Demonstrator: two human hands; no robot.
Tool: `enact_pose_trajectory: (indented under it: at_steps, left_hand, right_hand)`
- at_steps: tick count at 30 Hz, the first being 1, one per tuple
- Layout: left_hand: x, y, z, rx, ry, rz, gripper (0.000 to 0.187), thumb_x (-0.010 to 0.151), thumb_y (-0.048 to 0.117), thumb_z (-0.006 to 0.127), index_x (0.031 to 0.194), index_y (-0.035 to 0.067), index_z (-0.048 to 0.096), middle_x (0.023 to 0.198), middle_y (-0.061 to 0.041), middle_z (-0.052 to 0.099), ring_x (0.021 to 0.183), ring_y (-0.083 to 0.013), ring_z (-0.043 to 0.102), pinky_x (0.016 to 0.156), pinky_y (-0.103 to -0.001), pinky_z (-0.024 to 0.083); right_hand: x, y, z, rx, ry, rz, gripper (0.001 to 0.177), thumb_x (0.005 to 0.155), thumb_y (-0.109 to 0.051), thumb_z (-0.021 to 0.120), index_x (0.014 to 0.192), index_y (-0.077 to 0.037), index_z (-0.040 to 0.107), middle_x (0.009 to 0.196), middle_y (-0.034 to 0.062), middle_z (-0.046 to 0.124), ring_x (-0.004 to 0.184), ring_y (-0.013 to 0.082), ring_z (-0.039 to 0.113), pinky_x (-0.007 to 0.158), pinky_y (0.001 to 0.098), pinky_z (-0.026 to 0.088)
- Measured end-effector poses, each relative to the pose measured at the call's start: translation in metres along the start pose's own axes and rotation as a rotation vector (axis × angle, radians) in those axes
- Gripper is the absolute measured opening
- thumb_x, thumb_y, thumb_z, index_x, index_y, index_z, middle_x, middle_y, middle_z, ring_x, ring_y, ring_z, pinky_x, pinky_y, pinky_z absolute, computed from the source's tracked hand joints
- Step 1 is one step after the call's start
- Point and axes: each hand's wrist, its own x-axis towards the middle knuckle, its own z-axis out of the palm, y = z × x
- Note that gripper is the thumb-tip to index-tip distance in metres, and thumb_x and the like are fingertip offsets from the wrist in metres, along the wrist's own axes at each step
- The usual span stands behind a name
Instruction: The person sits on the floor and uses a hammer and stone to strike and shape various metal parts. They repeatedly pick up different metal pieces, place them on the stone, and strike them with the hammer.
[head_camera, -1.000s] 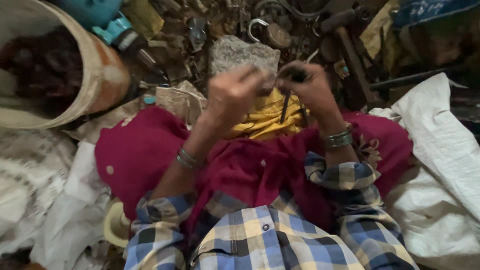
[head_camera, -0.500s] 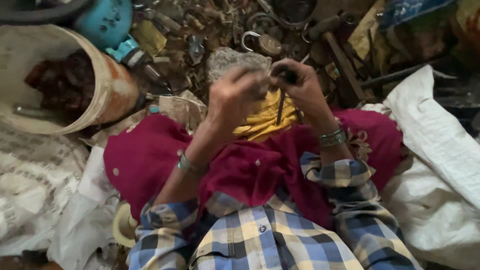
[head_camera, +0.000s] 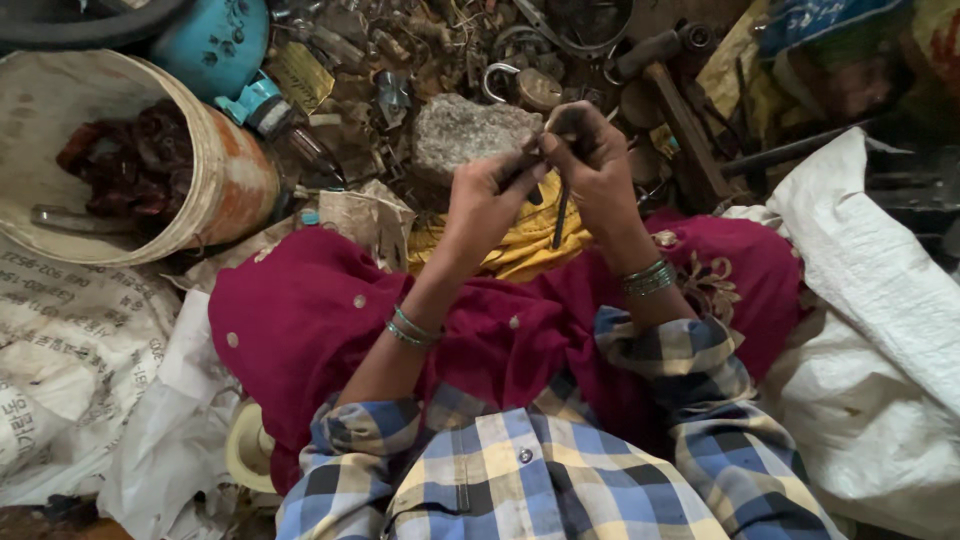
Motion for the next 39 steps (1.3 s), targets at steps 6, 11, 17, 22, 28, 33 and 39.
enact_pose_trajectory:
  at_steps: [6, 11, 17, 22, 28, 33, 39]
  left_hand:
    - [-0.009, 0.001, -0.01, 0.416, 0.139, 0.334, 0.018, 0.092, 0.016, 0.08, 0.106, 0.004, 0.078, 0.1, -0.009, 0.076, 0.08, -0.0211, 0.074, 0.068, -0.034, 0.059]
    - [0.012, 0.001, -0.023, 0.584, 0.258, 0.736, 0.011, 0.088, 0.018, 0.081, 0.088, 0.011, 0.072, 0.148, -0.02, 0.049, 0.123, -0.045, 0.065, 0.103, -0.048, 0.06]
    - [0.008, -0.014, -0.037, 0.111, -0.287, 0.484, 0.01, 0.092, 0.004, 0.079, 0.099, 0.001, 0.072, 0.152, -0.021, 0.054, 0.126, -0.0373, 0.068, 0.095, -0.038, 0.061]
    - [-0.005, -0.026, -0.035, 0.008, -0.114, 0.429, 0.017, 0.091, 0.003, 0.08, 0.106, 0.001, 0.073, 0.132, -0.017, 0.069, 0.108, -0.0261, 0.078, 0.09, -0.034, 0.063]
    - [-0.01, -0.022, -0.035, 0.115, 0.001, 0.409, 0.035, 0.096, 0.002, 0.078, 0.13, 0.006, 0.071, 0.122, -0.015, 0.075, 0.105, -0.0208, 0.078, 0.089, -0.032, 0.068]
    - [-0.018, -0.023, -0.029, 0.223, 0.05, 0.523, 0.043, 0.097, 0.0, 0.073, 0.139, 0.002, 0.063, 0.127, -0.02, 0.071, 0.109, -0.028, 0.076, 0.091, -0.035, 0.066]
    - [-0.006, -0.042, -0.02, 0.241, 0.18, 0.452, 0.028, 0.098, -0.002, 0.075, 0.124, 0.007, 0.072, 0.113, -0.013, 0.077, 0.097, -0.0208, 0.08, 0.079, -0.026, 0.062]
  right_hand:
    - [0.0, -0.003, -0.003, -0.233, 0.066, 0.013, 0.008, 0.107, -0.009, 0.07, 0.108, -0.005, 0.063, 0.097, 0.0018, 0.07, 0.087, 0.0077, 0.064, 0.074, 0.0224, 0.052]
    - [0.004, -0.005, -0.023, -0.39, -0.269, 0.174, 0.009, 0.103, -0.01, 0.068, 0.109, -0.005, 0.066, 0.099, 0.0012, 0.068, 0.083, 0.0103, 0.064, 0.073, 0.0243, 0.058]
    - [0.008, -0.008, -0.043, -0.388, -0.628, 0.24, 0.021, 0.094, -0.01, 0.071, 0.114, -0.005, 0.067, 0.095, 0.0, 0.071, 0.083, 0.0097, 0.068, 0.073, 0.026, 0.06]
    - [0.006, -0.007, -0.035, -0.168, -0.534, 0.344, 0.015, 0.099, -0.013, 0.072, 0.111, -0.005, 0.067, 0.093, -0.0024, 0.065, 0.085, 0.0068, 0.062, 0.074, 0.0241, 0.055]
    - [0.002, -0.006, -0.026, 0.052, -0.283, 0.438, 0.013, 0.102, -0.012, 0.068, 0.113, -0.005, 0.067, 0.096, -0.0012, 0.068, 0.085, 0.0062, 0.064, 0.074, 0.0201, 0.053]
    - [0.003, 0.01, -0.026, 0.3, -0.007, 0.565, 0.016, 0.103, -0.007, 0.067, 0.118, -0.002, 0.065, 0.095, 0.0022, 0.07, 0.076, 0.0052, 0.065, 0.064, 0.0161, 0.053]
    - [0.008, 0.027, -0.016, 0.333, -0.024, 0.546, 0.023, 0.102, -0.008, 0.065, 0.123, 0.001, 0.062, 0.099, 0.0055, 0.072, 0.08, 0.0092, 0.07, 0.067, 0.0198, 0.058]
